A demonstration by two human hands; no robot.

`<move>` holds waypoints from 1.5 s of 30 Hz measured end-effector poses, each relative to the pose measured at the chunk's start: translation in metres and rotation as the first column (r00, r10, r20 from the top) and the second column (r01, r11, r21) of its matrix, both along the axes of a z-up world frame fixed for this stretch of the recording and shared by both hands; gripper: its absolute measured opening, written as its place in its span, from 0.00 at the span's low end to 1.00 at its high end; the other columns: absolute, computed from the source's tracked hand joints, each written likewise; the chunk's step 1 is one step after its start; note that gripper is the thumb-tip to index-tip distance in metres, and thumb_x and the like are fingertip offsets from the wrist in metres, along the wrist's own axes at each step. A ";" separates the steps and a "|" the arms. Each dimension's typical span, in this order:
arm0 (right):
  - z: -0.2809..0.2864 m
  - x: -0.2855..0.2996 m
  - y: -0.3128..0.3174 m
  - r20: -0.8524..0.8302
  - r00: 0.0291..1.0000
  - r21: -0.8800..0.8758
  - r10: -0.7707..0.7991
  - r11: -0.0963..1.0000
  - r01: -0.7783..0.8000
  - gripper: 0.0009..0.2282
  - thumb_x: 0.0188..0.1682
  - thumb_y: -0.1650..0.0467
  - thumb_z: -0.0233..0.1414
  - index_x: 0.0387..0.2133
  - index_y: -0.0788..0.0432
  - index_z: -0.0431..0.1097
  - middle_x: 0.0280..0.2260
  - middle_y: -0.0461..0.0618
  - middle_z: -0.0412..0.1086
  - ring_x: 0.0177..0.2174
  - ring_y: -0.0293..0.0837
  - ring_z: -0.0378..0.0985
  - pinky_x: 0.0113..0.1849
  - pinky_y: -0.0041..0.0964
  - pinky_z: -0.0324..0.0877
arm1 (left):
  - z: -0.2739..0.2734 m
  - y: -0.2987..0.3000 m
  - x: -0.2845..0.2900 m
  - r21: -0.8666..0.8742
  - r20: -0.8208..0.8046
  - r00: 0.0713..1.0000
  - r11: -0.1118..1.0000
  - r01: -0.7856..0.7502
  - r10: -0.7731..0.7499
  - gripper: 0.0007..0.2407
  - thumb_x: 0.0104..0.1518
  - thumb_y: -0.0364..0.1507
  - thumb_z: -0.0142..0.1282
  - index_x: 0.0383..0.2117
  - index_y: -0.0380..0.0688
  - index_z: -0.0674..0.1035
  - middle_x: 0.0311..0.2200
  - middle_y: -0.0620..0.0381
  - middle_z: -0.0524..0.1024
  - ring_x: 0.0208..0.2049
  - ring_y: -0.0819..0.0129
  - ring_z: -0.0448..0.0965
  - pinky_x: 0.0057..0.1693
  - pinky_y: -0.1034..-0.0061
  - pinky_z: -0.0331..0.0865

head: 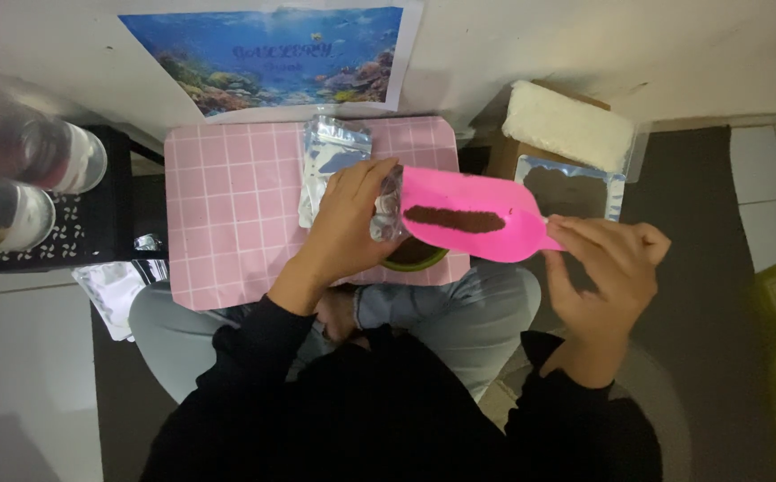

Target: Filling a small silver pouch with dark brown bait powder using a pink scoop

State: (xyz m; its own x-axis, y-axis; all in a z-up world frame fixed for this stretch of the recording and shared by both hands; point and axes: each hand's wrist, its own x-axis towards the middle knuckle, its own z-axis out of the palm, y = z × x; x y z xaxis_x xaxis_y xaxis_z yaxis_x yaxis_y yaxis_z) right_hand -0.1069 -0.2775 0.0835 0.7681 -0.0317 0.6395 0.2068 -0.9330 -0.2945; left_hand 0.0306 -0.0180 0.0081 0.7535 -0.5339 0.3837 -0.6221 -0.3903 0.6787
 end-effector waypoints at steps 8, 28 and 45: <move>0.006 -0.001 0.003 -0.009 1.000 0.004 0.004 1.000 -0.004 0.09 0.43 0.80 0.68 0.36 0.63 0.82 0.40 0.49 0.80 0.40 0.44 0.76 0.54 0.44 0.55 | 0.002 -0.001 0.002 0.021 0.003 1.000 1.000 0.012 -0.012 0.36 0.43 0.33 0.71 0.62 0.38 0.66 0.58 0.46 0.70 0.59 0.51 0.70 0.65 0.60 0.56; -0.005 -0.001 -0.006 -0.069 0.997 -0.016 -0.025 1.000 0.024 0.07 0.45 0.77 0.68 0.36 0.59 0.81 0.42 0.50 0.81 0.39 0.44 0.75 0.52 0.48 0.55 | 0.006 -0.002 0.003 0.035 -0.040 0.999 0.999 -0.004 0.006 0.35 0.43 0.34 0.69 0.61 0.38 0.68 0.59 0.44 0.70 0.59 0.49 0.69 0.64 0.61 0.57; 0.010 0.001 0.006 -0.028 1.000 0.005 -0.011 1.000 0.011 0.09 0.43 0.80 0.68 0.36 0.63 0.82 0.41 0.49 0.80 0.40 0.45 0.75 0.53 0.45 0.56 | 0.008 -0.003 0.001 0.002 -0.006 1.000 1.000 -0.001 0.001 0.34 0.44 0.34 0.70 0.60 0.39 0.67 0.57 0.47 0.71 0.55 0.49 0.71 0.63 0.61 0.59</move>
